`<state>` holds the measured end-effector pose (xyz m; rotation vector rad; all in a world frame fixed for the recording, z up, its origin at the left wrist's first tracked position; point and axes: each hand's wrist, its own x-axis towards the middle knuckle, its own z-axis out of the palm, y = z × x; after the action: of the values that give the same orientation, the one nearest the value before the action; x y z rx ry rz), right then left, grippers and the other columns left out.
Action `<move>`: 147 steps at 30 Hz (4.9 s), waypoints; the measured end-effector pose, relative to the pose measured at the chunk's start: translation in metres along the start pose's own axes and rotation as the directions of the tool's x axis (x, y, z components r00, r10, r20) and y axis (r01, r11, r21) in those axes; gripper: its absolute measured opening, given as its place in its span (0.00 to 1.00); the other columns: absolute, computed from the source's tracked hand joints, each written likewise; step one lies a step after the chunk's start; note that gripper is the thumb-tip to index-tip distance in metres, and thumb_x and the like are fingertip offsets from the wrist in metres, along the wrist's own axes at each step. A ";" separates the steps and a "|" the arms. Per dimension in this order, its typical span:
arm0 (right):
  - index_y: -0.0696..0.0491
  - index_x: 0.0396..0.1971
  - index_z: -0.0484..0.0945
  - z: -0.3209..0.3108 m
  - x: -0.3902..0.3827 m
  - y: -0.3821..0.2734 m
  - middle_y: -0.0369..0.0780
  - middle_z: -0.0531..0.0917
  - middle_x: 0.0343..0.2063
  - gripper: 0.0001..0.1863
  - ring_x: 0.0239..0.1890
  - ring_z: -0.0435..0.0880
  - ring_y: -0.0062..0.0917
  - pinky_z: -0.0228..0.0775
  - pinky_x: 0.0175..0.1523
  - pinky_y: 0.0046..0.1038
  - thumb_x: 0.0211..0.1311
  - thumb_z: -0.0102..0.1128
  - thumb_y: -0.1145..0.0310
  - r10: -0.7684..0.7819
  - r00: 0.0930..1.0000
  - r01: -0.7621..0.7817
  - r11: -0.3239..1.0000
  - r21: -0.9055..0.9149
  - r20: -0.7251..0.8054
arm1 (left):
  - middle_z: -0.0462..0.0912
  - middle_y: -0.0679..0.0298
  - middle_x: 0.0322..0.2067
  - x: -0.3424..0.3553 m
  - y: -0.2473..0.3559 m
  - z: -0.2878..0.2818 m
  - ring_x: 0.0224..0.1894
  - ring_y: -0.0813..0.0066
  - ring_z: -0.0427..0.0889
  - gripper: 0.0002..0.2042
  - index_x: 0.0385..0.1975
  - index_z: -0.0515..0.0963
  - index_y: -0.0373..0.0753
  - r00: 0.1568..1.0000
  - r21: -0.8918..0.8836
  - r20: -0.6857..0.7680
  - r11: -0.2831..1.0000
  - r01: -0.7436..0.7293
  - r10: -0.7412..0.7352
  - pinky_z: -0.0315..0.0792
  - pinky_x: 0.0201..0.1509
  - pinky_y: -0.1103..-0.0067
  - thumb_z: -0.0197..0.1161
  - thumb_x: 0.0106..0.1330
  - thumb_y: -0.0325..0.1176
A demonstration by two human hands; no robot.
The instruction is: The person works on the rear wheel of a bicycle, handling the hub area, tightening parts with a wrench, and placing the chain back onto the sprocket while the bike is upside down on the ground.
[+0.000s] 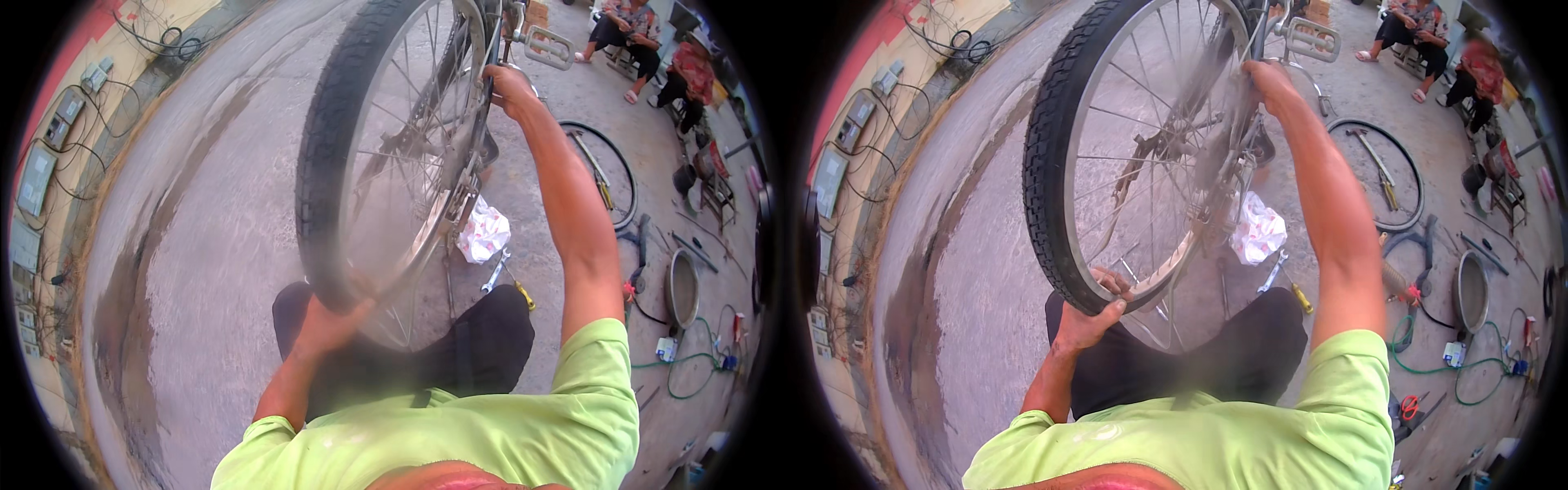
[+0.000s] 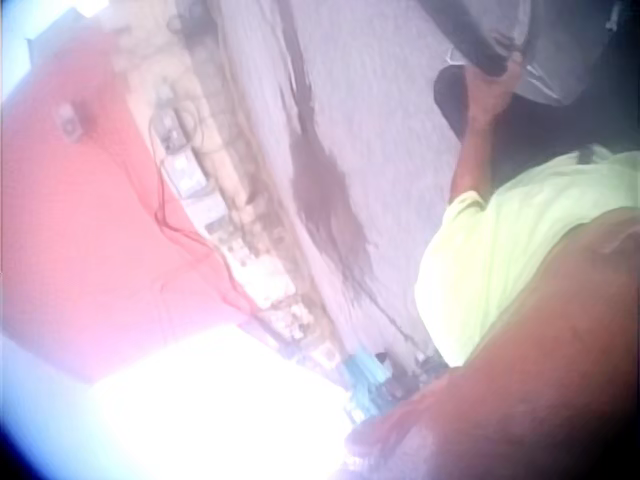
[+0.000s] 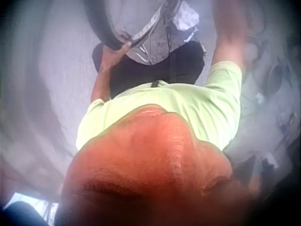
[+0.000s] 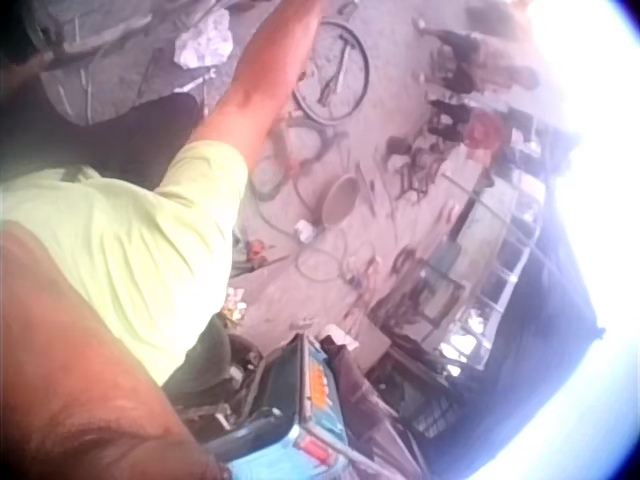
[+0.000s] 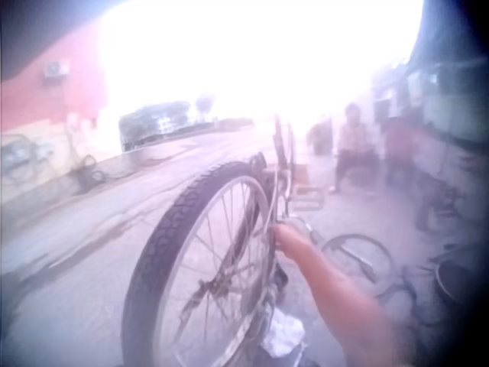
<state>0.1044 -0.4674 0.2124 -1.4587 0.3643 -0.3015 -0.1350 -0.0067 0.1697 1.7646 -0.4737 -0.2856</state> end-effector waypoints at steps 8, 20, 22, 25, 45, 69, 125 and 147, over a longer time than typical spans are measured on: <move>0.57 0.39 0.77 0.015 0.053 0.006 0.38 0.77 0.24 0.12 0.21 0.76 0.25 0.69 0.24 0.31 0.55 0.63 0.70 -0.131 0.969 0.100 0.983 -0.152 -0.209 | 0.79 0.58 0.43 0.004 0.009 -0.011 0.46 0.69 0.82 0.12 0.39 0.74 0.38 0.988 0.082 0.146 0.996 0.046 -0.058 0.76 0.52 0.69 0.67 0.56 0.21; 0.60 0.46 0.79 0.007 0.058 -0.013 0.42 0.81 0.34 0.21 0.37 0.78 0.29 0.70 0.42 0.34 0.49 0.61 0.70 -0.184 0.977 0.139 0.935 -0.326 -0.110 | 0.79 0.60 0.43 0.010 0.003 -0.026 0.47 0.70 0.81 0.16 0.41 0.73 0.40 0.976 0.055 0.217 0.998 -0.031 0.018 0.76 0.50 0.68 0.67 0.55 0.17; 0.59 0.45 0.79 0.004 0.058 -0.012 0.41 0.80 0.34 0.20 0.37 0.78 0.29 0.71 0.43 0.35 0.49 0.61 0.70 -0.153 0.984 0.121 0.948 -0.294 -0.087 | 0.79 0.59 0.43 0.009 -0.002 -0.025 0.47 0.69 0.81 0.17 0.41 0.72 0.40 0.974 0.008 0.219 0.998 -0.065 0.062 0.76 0.49 0.68 0.67 0.54 0.17; 0.56 0.44 0.79 -0.001 0.065 -0.009 0.40 0.80 0.34 0.19 0.38 0.79 0.30 0.73 0.45 0.36 0.49 0.62 0.70 -0.098 0.994 0.086 0.974 -0.210 -0.044 | 0.80 0.59 0.41 0.009 0.000 -0.024 0.47 0.68 0.82 0.18 0.42 0.72 0.40 0.967 0.098 0.247 0.991 -0.086 0.060 0.77 0.49 0.68 0.68 0.53 0.17; 0.47 0.43 0.78 -0.009 0.063 -0.006 0.34 0.79 0.42 0.20 0.50 0.74 0.24 0.67 0.50 0.38 0.47 0.66 0.60 -0.183 0.983 0.171 0.935 -0.309 -0.008 | 0.83 0.62 0.39 0.008 -0.002 -0.028 0.48 0.66 0.80 0.19 0.41 0.73 0.41 0.979 0.146 0.204 0.988 -0.044 0.014 0.75 0.51 0.66 0.70 0.50 0.18; 0.48 0.44 0.80 -0.070 0.103 -0.002 0.36 0.81 0.42 0.19 0.49 0.79 0.28 0.69 0.54 0.44 0.55 0.64 0.55 0.028 0.996 -0.006 0.967 -0.256 0.083 | 0.81 0.55 0.42 0.015 -0.028 -0.029 0.44 0.57 0.84 0.26 0.45 0.77 0.37 0.902 -0.043 0.135 0.912 -0.409 0.411 0.79 0.46 0.69 0.82 0.47 0.33; 0.56 0.55 0.76 0.039 -0.044 0.053 0.48 0.79 0.52 0.34 0.54 0.77 0.43 0.66 0.59 0.51 0.72 0.49 0.38 0.150 0.988 -0.123 0.892 0.436 -0.030 | 0.77 0.59 0.36 0.001 -0.020 -0.002 0.40 0.66 0.80 0.15 0.44 0.68 0.37 0.985 -0.022 -0.125 0.992 -0.125 0.121 0.76 0.54 0.62 0.63 0.58 0.21; 0.64 0.64 0.70 0.042 -0.077 0.038 0.53 0.71 0.65 0.47 0.67 0.69 0.46 0.64 0.65 0.51 0.66 0.53 0.32 0.077 0.977 -0.040 0.982 0.186 -0.197 | 0.76 0.60 0.36 0.008 -0.005 -0.028 0.41 0.66 0.79 0.16 0.43 0.69 0.40 0.996 -0.093 0.032 0.993 -0.079 0.082 0.75 0.53 0.63 0.63 0.58 0.18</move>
<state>0.0507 -0.3941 0.1817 -1.2388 0.5304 -0.4273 -0.1155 0.0148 0.1717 1.6495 -0.5477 -0.2783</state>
